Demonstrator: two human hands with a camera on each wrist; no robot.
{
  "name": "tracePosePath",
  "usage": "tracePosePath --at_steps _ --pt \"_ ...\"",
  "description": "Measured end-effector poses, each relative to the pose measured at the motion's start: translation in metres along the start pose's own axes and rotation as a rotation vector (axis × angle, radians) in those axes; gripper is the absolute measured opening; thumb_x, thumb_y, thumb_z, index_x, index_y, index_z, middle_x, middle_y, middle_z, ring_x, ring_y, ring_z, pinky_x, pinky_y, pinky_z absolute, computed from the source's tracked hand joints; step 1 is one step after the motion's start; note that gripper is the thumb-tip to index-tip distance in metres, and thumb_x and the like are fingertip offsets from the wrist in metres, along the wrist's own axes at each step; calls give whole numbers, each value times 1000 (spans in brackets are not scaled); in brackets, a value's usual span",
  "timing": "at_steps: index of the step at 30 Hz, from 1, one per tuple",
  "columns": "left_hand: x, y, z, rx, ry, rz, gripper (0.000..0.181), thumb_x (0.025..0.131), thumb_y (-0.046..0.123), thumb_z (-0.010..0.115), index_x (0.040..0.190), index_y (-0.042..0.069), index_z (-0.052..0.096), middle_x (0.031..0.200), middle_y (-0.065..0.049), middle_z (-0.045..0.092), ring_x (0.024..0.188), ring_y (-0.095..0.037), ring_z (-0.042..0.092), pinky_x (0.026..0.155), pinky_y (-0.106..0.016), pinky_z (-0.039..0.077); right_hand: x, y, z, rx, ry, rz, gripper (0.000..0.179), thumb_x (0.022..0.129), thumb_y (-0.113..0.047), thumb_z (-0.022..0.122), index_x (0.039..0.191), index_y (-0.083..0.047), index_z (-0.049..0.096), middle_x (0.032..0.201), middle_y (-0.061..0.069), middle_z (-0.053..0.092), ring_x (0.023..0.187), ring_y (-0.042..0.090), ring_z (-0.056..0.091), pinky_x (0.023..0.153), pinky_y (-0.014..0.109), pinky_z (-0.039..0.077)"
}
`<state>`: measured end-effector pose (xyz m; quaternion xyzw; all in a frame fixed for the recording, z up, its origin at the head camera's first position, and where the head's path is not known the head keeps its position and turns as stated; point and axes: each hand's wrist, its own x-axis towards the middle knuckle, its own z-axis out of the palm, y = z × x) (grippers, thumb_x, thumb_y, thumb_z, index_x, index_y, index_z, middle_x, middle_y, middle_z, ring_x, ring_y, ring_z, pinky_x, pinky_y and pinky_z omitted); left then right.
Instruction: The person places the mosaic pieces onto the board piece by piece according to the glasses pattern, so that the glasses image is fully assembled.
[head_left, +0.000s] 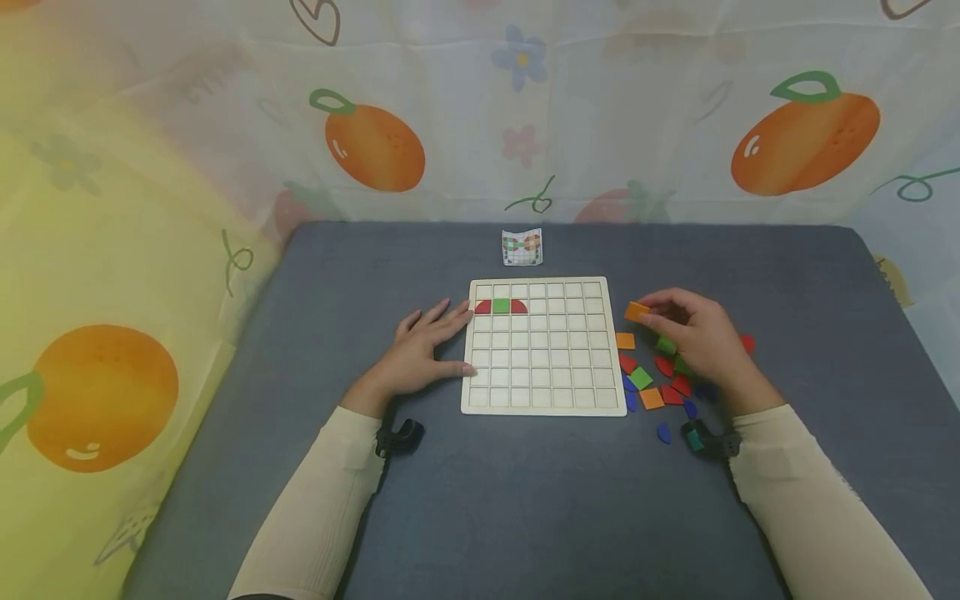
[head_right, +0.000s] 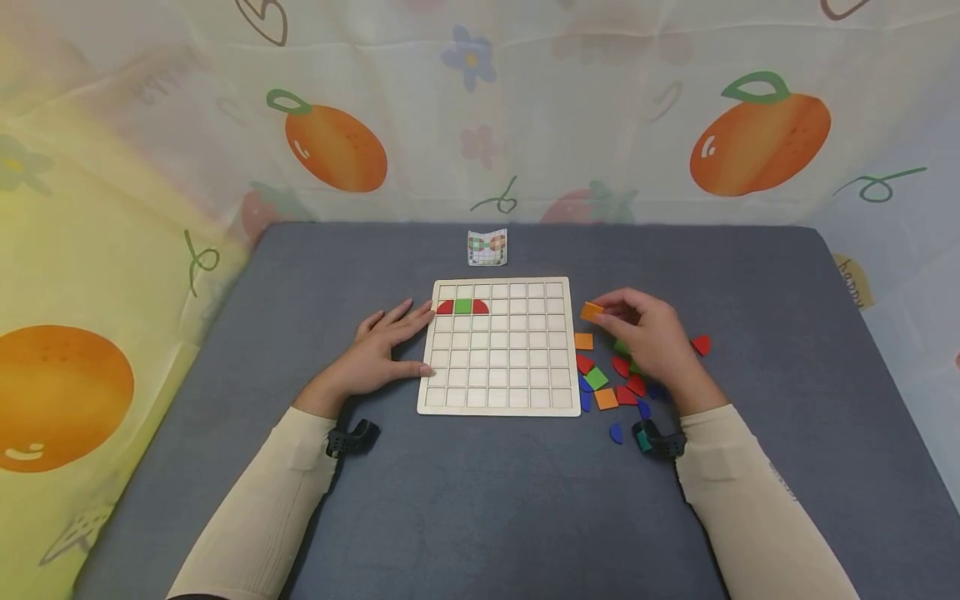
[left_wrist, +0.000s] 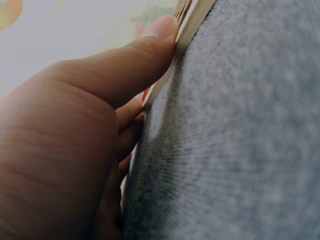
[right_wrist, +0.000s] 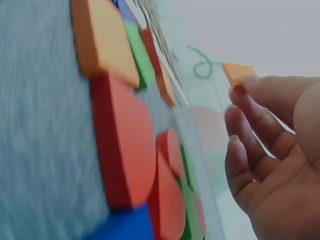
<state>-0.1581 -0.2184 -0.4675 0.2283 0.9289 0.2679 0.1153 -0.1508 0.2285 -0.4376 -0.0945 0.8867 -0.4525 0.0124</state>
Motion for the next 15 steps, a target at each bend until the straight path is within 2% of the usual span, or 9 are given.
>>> tracePosePath --at_steps 6,10,15 --pt "0 1 0 -3 7 4 99 95 55 83 174 23 32 178 11 21 165 -18 5 126 -58 -3 0 -10 3 13 3 -32 27 109 -24 73 129 -6 75 110 10 72 92 27 66 70 28 50" --pt "0 1 0 -6 9 9 99 95 55 83 174 22 33 178 8 23 166 -19 5 126 -59 -3 0 -15 5 33 -10 -36 26 109 -23 73 128 -6 75 113 10 73 93 26 66 71 29 51" --pt "0 1 0 -11 0 5 99 95 56 83 174 23 32 178 11 21 166 -18 5 126 -58 -4 2 -22 9 71 -26 -30 27 109 -25 73 129 -7 75 115 10 73 96 28 67 72 29 50"
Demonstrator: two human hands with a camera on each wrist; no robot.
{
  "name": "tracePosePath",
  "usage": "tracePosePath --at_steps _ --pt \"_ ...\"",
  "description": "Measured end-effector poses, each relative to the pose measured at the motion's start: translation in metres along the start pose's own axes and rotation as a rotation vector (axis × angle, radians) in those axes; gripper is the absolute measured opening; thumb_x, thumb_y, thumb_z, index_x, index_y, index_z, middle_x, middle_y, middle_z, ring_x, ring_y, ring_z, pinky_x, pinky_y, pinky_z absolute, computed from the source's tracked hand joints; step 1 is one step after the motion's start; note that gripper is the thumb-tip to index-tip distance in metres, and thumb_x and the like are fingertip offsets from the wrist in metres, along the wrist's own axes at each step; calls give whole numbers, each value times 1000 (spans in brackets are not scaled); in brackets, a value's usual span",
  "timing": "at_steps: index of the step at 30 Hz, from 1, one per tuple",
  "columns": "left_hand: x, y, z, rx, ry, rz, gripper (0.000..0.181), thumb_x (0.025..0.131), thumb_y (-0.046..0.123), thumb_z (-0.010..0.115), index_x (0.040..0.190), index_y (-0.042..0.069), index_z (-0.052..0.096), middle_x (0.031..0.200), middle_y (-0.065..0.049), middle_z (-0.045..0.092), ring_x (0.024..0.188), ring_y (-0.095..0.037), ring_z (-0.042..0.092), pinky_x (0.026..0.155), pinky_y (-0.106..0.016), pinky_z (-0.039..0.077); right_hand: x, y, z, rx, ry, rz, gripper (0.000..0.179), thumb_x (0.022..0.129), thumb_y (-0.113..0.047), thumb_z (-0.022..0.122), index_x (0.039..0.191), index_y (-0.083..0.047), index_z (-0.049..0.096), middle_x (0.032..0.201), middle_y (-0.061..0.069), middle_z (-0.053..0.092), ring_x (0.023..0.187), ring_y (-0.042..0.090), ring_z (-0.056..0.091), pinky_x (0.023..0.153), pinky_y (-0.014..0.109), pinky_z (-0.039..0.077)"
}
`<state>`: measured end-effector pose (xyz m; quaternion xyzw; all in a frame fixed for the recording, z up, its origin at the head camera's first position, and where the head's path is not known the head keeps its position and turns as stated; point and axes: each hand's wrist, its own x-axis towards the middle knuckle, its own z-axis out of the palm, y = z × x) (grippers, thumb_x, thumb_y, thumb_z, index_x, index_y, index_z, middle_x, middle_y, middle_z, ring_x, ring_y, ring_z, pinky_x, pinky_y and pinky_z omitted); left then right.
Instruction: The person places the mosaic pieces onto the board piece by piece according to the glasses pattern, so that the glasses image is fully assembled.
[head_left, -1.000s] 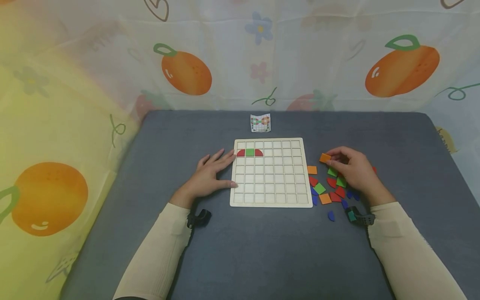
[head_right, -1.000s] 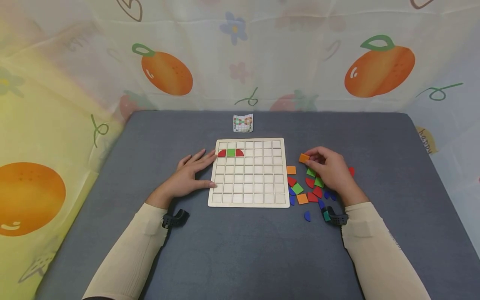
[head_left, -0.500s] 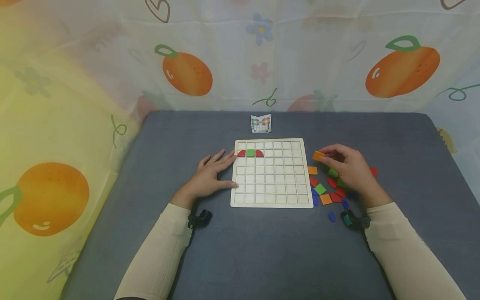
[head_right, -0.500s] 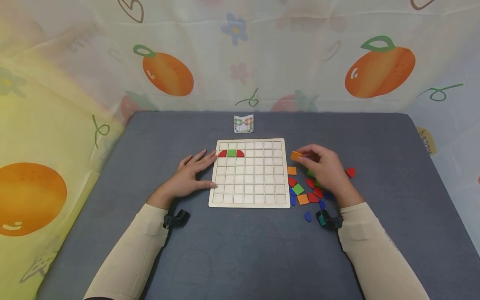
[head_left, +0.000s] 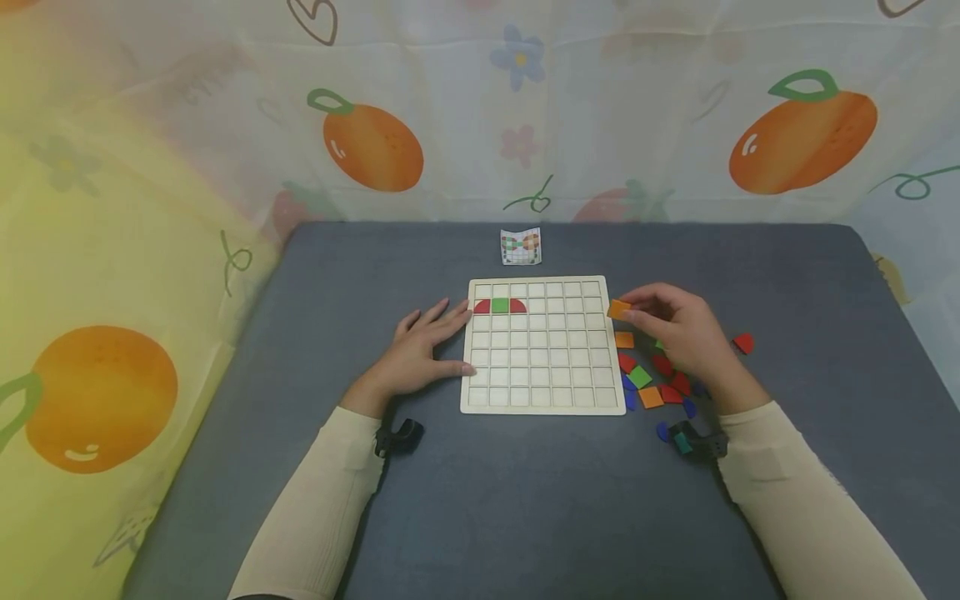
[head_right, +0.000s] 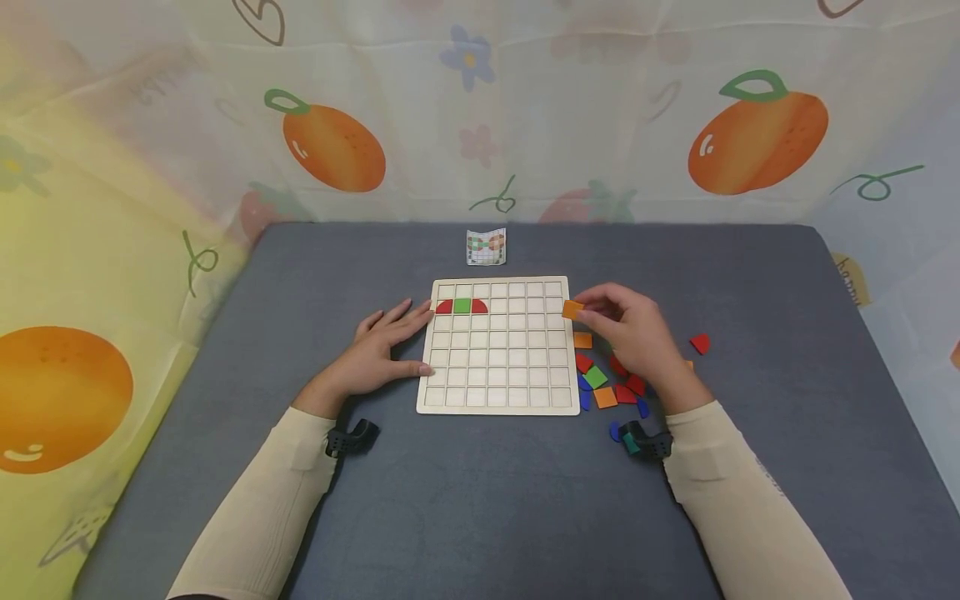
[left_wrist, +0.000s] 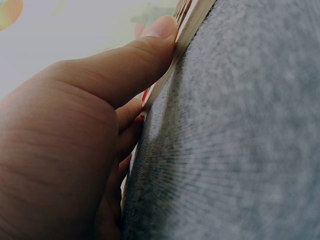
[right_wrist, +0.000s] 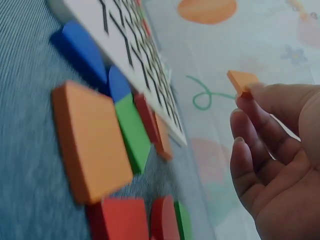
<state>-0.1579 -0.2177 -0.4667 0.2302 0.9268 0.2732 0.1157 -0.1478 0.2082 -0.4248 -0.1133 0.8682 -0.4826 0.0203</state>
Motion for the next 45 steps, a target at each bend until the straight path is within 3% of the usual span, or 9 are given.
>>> tracePosePath --at_steps 14,21,28,34,45 --pt "0 -1 1 -2 1 -4 98 96 56 82 174 23 32 178 10 22 166 -18 4 126 -58 -4 20 -27 39 130 -94 -64 20 108 -11 73 126 -2 75 114 12 74 98 35 69 79 33 54" --pt "1 -2 1 2 5 -15 100 95 57 82 174 24 32 178 12 21 165 -18 4 126 -58 -4 32 -40 74 118 -183 -76 17 106 -10 76 122 -9 78 110 4 75 98 24 71 86 43 55" --pt "1 -3 1 3 -5 -13 99 95 60 80 174 25 32 178 14 21 165 -17 4 126 -58 -5 43 -46 103 117 -212 -71 17 105 -12 76 121 -10 79 107 1 75 96 21 69 87 44 55" --pt "2 -1 0 2 -2 -12 98 96 59 81 173 24 33 178 13 22 165 -18 5 126 -57 -5 55 -54 120 109 -213 -35 14 105 -11 75 119 -10 79 104 1 75 94 21 69 88 42 54" --pt "1 -1 -1 3 5 -5 99 95 58 82 173 21 34 177 13 23 165 -19 6 126 -58 -4 72 -64 145 134 -244 67 16 107 -10 72 122 -5 76 95 5 76 75 21 72 76 37 57"
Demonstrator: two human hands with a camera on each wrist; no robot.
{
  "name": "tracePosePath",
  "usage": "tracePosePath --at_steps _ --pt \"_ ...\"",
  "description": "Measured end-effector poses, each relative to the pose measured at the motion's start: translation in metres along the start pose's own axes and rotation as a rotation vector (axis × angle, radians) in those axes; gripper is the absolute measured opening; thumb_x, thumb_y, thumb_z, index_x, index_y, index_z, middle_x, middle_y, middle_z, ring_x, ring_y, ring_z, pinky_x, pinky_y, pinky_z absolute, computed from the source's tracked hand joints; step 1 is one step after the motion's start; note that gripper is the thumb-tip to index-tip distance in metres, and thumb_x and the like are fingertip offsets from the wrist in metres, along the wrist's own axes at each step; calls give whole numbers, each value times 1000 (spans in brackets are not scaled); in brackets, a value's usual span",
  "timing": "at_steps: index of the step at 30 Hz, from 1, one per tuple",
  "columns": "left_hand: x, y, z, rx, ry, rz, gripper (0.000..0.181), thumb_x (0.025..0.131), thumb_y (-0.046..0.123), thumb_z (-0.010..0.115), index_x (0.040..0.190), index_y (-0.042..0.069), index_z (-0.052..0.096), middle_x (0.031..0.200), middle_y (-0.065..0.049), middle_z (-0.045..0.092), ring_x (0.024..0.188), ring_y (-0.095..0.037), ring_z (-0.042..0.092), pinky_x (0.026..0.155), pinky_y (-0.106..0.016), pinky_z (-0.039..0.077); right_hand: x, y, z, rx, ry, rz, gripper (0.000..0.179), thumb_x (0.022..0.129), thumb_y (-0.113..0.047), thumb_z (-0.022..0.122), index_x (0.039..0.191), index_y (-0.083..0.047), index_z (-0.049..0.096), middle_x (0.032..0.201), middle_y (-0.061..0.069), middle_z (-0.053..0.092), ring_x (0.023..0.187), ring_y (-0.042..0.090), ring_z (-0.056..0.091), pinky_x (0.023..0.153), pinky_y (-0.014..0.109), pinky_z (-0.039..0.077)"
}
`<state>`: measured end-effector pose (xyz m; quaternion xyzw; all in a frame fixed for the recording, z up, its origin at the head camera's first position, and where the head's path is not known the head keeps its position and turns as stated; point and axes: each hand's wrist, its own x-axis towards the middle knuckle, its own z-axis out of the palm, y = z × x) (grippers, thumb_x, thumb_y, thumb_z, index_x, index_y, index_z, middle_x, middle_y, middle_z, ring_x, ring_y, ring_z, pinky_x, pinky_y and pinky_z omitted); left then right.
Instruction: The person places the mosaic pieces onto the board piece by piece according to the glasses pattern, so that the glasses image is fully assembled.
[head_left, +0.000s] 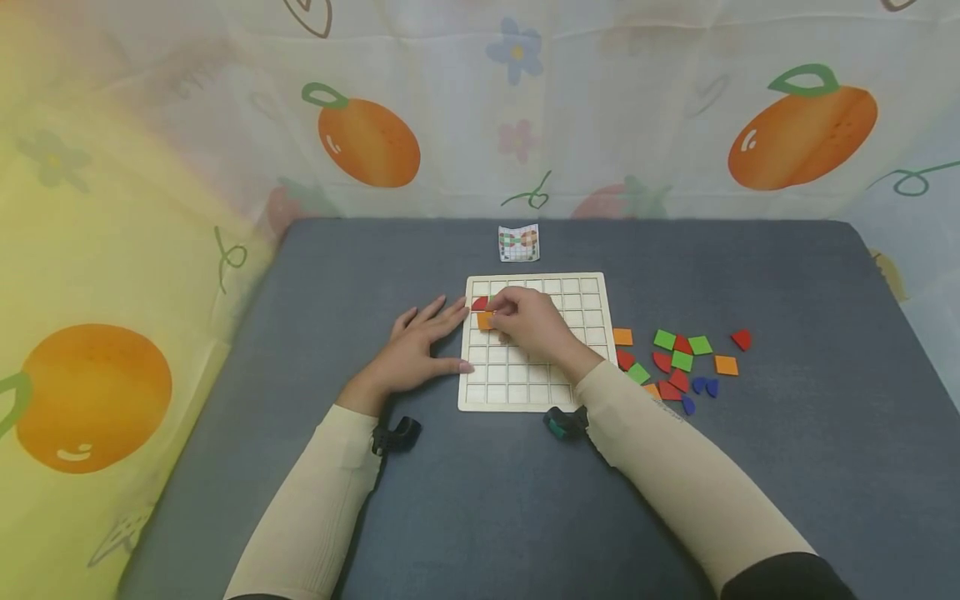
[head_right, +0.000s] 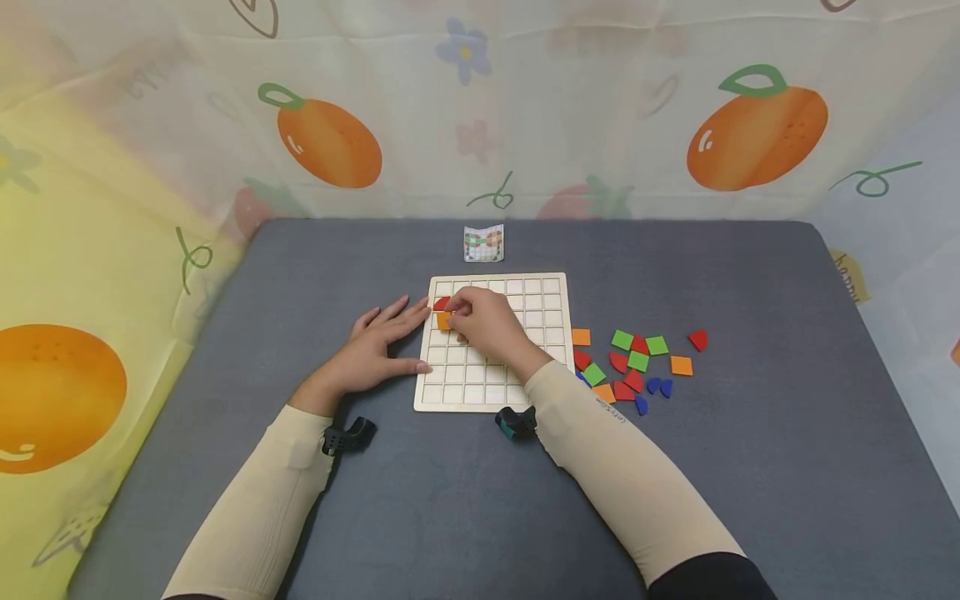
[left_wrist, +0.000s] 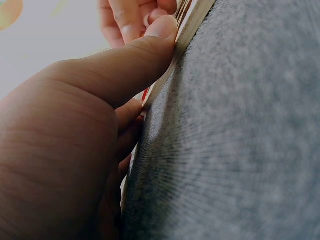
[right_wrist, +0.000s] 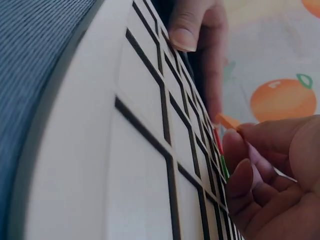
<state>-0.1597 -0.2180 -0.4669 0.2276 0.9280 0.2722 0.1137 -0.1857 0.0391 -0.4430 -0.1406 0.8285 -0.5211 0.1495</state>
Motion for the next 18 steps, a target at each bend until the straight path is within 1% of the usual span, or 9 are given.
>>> tracePosePath --at_steps 3,7,14,18 --pt "0 0 0 0 0 0 99 95 58 81 173 21 33 177 14 22 165 -18 6 126 -58 -4 4 -2 4 -12 2 32 17 107 -10 71 122 -4 75 92 5 75 74 20 72 74 35 56" --pt "-1 0 0 2 0 7 98 95 58 81 173 21 33 177 14 22 165 -19 6 126 -58 -4 6 -5 8 -17 7 63 17 108 -11 69 122 -3 74 90 6 75 74 20 72 74 35 55" --pt "0 -1 -1 -3 1 21 99 95 56 83 173 20 34 178 13 23 165 -19 7 126 -59 -3 9 -11 9 -28 12 83 18 109 -12 67 122 -2 74 96 6 76 76 19 73 76 36 56" --pt "0 0 -1 -6 1 17 99 95 57 82 173 20 34 177 12 23 165 -19 7 126 -59 -3 9 -11 9 -23 17 87 17 109 -15 68 121 -4 74 95 6 76 75 20 72 76 37 55"
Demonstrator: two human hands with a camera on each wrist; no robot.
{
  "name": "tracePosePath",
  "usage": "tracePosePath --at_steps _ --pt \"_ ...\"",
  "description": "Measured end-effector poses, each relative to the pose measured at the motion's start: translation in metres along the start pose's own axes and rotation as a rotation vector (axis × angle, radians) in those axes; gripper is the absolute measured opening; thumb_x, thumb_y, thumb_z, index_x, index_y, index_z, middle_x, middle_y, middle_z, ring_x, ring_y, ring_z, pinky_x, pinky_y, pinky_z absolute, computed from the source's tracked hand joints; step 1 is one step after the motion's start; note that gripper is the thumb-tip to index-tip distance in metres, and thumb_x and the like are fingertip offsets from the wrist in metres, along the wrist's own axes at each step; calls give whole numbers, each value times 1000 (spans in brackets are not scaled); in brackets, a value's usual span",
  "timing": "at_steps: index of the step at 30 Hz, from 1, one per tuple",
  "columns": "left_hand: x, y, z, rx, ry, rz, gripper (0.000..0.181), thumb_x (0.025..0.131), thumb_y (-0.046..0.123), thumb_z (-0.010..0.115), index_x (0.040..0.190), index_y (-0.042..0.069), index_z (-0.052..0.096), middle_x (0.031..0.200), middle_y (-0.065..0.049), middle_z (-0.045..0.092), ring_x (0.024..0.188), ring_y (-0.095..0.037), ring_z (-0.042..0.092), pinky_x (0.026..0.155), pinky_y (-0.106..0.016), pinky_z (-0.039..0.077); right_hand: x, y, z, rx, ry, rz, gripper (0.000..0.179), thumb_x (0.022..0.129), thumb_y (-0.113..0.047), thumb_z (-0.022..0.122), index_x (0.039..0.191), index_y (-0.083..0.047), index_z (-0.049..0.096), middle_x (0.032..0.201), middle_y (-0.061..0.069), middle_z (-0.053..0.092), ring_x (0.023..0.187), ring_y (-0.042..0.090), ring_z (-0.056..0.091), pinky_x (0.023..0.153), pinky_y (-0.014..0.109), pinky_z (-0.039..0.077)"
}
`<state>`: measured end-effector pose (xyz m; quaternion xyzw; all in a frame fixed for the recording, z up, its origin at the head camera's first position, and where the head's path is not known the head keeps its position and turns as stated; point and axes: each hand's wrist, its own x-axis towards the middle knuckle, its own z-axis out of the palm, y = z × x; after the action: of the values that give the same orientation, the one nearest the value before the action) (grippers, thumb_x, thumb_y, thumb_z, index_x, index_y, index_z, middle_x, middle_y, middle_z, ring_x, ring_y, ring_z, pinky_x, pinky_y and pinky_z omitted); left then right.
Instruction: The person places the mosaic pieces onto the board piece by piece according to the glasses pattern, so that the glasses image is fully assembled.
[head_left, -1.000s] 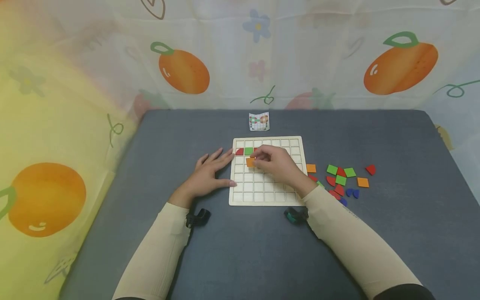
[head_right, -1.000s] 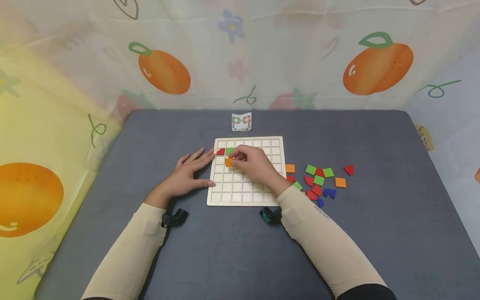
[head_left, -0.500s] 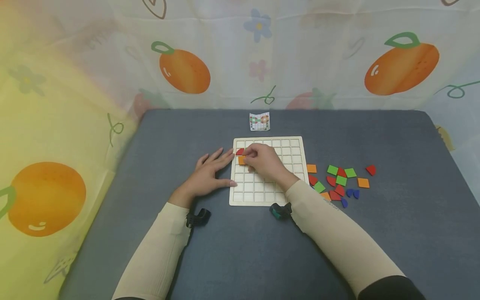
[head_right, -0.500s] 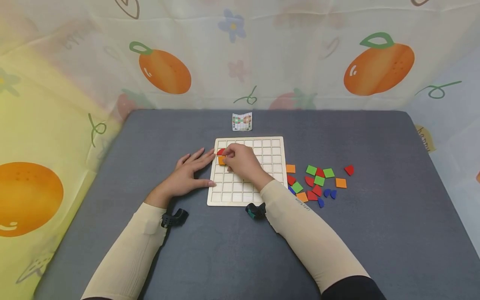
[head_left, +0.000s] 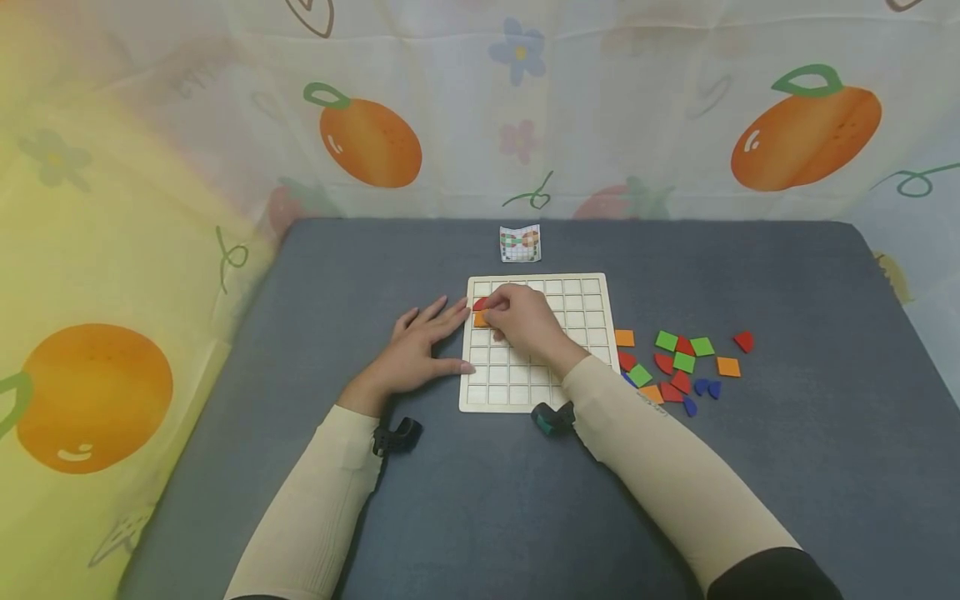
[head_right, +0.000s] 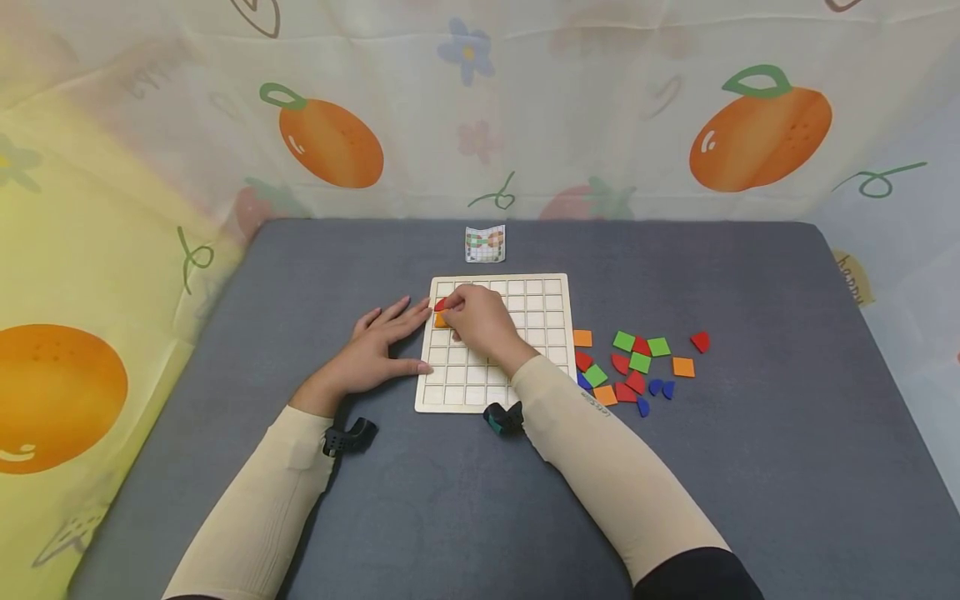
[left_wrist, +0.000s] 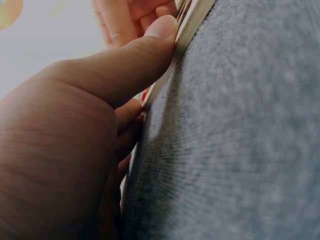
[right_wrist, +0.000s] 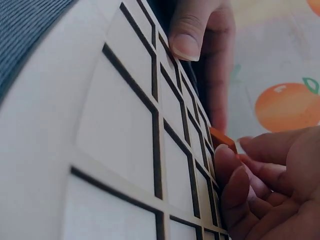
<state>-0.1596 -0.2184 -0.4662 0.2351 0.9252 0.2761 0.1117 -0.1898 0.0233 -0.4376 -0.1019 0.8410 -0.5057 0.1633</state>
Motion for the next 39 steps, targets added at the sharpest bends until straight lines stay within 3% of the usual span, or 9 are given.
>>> tracePosePath --at_steps 5,18,23,31,39 --pt "0 0 0 4 2 -5 100 94 57 83 173 20 33 177 13 23 165 -20 7 126 -59 -3 1 3 0 -29 15 -1 16 110 -21 66 118 -8 73 92 2 74 74 20 72 75 38 53" --pt "0 2 -1 -5 1 -3 100 94 55 84 173 19 33 177 12 24 165 -19 7 126 -59 -4 0 2 -2 -55 -19 -47 26 113 -24 61 130 -7 72 92 3 73 74 19 71 75 39 51" --pt "0 2 -1 -2 -6 -6 100 94 55 84 173 19 33 178 11 23 166 -20 6 126 -60 -4 -1 4 -4 3 -46 -58 29 113 -29 63 132 -9 72 101 4 74 81 19 73 78 40 55" --pt "0 2 -1 3 -10 -12 99 95 56 82 173 22 32 177 13 23 165 -18 5 126 -58 -4 -9 6 -10 114 -104 -140 41 113 -44 61 138 -12 70 119 10 73 96 24 74 86 43 59" --pt "1 3 -1 -6 -3 -20 99 94 57 83 173 21 34 177 12 25 166 -19 6 126 -58 -5 -21 3 -25 295 -164 -171 51 116 -42 54 146 -2 62 130 20 69 109 34 70 95 54 56"
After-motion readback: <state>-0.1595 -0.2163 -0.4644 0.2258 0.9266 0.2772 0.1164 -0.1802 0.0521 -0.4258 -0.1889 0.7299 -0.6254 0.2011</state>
